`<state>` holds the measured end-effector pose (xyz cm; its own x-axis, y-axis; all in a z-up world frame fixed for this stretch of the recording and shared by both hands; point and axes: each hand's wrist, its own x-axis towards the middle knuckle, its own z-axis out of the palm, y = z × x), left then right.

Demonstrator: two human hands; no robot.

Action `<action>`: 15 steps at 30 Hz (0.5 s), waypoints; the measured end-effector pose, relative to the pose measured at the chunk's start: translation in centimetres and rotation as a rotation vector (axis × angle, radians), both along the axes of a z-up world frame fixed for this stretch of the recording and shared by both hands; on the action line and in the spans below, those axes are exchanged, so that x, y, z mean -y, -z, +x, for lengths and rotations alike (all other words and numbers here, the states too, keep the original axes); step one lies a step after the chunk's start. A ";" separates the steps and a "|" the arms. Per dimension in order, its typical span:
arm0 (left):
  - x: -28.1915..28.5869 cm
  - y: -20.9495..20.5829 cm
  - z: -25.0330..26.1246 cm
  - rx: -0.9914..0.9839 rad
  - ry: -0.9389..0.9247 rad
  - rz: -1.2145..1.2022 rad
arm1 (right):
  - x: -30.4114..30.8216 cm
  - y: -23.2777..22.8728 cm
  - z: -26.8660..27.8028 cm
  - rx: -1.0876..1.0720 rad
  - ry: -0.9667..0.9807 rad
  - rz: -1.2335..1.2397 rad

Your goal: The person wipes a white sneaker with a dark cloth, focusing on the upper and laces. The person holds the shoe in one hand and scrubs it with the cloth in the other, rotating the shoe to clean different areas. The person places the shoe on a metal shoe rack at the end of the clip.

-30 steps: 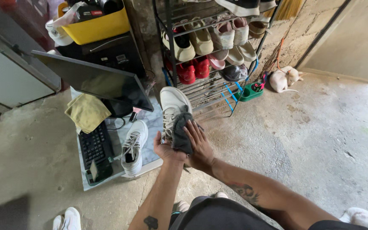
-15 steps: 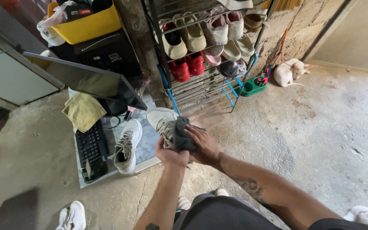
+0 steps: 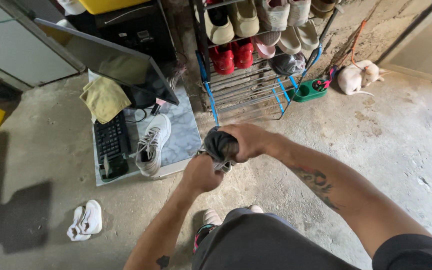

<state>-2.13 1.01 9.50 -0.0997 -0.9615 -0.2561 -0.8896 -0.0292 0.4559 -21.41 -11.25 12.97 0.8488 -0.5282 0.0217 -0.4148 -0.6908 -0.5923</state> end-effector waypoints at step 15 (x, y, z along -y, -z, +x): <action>0.8 -2.1 1.6 -0.064 -0.064 -0.427 | 2.4 -3.8 2.8 0.123 -0.132 -0.082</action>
<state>-0.54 0.17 11.58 -0.0393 -0.9845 0.1708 -0.8618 0.1199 0.4929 -18.58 -13.65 16.80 0.8988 -0.4050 0.1679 -0.2456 -0.7824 -0.5723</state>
